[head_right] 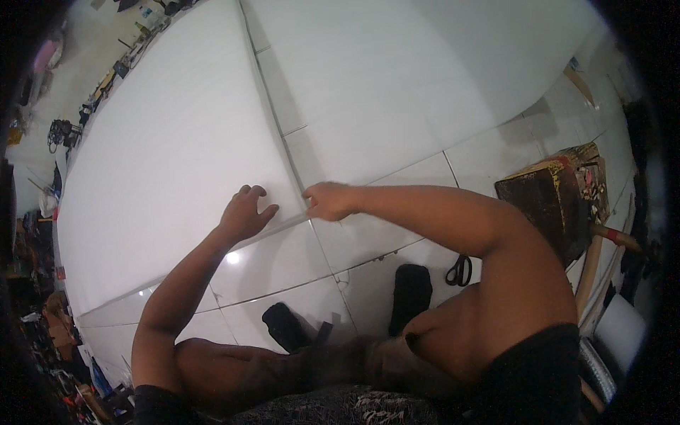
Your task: The person folds a large white foam sheet on the floor, then uses scissors to cut it into smaller rectangular pieces. The person repeats this process multiple times, handling the foam and scissors throughout.
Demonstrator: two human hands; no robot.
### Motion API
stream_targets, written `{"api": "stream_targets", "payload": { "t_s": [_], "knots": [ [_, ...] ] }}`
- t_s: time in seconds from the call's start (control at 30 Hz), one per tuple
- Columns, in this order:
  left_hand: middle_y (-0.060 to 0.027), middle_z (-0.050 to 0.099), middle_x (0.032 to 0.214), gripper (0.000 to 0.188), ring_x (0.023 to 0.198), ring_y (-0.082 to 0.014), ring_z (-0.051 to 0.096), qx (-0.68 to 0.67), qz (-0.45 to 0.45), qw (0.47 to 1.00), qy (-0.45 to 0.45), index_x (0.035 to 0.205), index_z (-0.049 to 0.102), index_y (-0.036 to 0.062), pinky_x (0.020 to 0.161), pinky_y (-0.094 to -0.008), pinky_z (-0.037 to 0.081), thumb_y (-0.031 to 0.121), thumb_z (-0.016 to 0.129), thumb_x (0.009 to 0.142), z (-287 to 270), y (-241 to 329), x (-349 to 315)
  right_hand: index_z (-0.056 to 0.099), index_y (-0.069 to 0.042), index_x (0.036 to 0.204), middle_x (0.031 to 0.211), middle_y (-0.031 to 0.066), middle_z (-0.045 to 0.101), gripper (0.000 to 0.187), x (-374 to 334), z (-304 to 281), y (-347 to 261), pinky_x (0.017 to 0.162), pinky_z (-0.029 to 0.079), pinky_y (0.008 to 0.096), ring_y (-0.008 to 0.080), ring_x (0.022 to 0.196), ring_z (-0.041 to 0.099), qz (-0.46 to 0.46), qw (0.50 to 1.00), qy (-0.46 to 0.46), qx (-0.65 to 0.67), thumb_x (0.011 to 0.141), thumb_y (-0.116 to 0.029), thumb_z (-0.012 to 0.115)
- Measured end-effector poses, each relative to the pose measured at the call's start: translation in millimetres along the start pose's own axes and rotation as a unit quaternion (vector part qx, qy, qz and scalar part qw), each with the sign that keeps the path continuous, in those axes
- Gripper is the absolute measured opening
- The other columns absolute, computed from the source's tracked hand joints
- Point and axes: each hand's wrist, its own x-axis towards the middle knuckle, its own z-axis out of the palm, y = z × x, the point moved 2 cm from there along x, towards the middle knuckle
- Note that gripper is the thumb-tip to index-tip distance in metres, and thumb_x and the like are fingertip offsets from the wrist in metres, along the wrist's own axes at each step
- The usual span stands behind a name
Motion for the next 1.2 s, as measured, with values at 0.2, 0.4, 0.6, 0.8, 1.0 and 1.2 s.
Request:
{"api": "stream_targets", "payload": {
  "t_s": [0.2, 0.4, 0.6, 0.8, 1.0, 1.2],
  "knots": [
    [-0.0247, 0.053, 0.115, 0.055, 0.110, -0.0392, 0.052, -0.095, -0.049, 0.994, -0.025, 0.114, 0.054, -0.0020, 0.092, -0.0448, 0.044, 0.044, 0.061, 0.086, 6, -6, 12, 0.037, 0.004, 0.138, 0.133, 0.0208, 0.050, 0.066, 2, 15, -27, 0.094, 0.047, 0.0374, 0.0314, 0.117, 0.053, 0.076, 0.993, 0.034, 0.087, 0.084, -0.023, 0.063],
    [-0.0266, 0.059, 0.108, 0.063, 0.105, -0.0364, 0.056, -0.162, -0.117, 0.979, -0.045, 0.110, 0.058, -0.0020, 0.089, -0.0419, 0.045, 0.055, 0.055, 0.086, -2, 1, 26, 0.035, -0.005, 0.143, 0.136, 0.0112, 0.043, 0.062, -9, 5, -42, 0.076, 0.050, 0.0284, 0.0158, 0.096, 0.055, 0.055, 0.945, 0.039, 0.321, 0.086, -0.013, 0.057],
    [-0.0261, 0.061, 0.112, 0.056, 0.106, -0.0368, 0.058, -0.224, -0.133, 0.964, -0.057, 0.111, 0.059, -0.0056, 0.091, -0.0419, 0.045, 0.044, 0.051, 0.087, -4, -22, 32, 0.041, -0.007, 0.141, 0.126, 0.0143, 0.053, 0.060, 6, 10, -41, 0.084, 0.050, 0.0297, 0.0208, 0.104, 0.056, 0.025, 0.972, -0.011, 0.234, 0.083, -0.009, 0.055],
    [-0.0281, 0.060, 0.116, 0.050, 0.110, -0.0388, 0.056, -0.210, -0.092, 0.971, -0.059, 0.112, 0.059, -0.0077, 0.094, -0.0432, 0.044, 0.033, 0.049, 0.085, -2, -24, 34, 0.039, 0.000, 0.140, 0.128, 0.0187, 0.053, 0.061, 17, 17, -11, 0.096, 0.045, 0.0364, 0.0298, 0.114, 0.054, 0.080, 0.991, 0.063, 0.083, 0.082, -0.012, 0.057],
    [-0.0288, 0.056, 0.121, 0.053, 0.116, -0.0399, 0.052, -0.199, -0.091, 0.973, -0.071, 0.117, 0.056, -0.0079, 0.098, -0.0431, 0.041, 0.033, 0.048, 0.085, 4, -29, 36, 0.035, -0.002, 0.143, 0.132, 0.0200, 0.050, 0.065, 15, 21, -17, 0.098, 0.044, 0.0361, 0.0313, 0.116, 0.054, 0.052, 0.996, 0.066, -0.008, 0.082, -0.013, 0.056],
    [-0.0283, 0.056, 0.120, 0.060, 0.116, -0.0397, 0.051, -0.207, -0.061, 0.975, -0.052, 0.119, 0.055, -0.0075, 0.099, -0.0427, 0.040, 0.043, 0.050, 0.086, 5, -30, 35, 0.036, -0.004, 0.141, 0.139, 0.0117, 0.043, 0.056, 11, 4, -41, 0.087, 0.050, 0.0322, 0.0241, 0.122, 0.049, 0.004, 0.942, 0.019, 0.335, 0.087, -0.009, 0.051]
  ]
}}
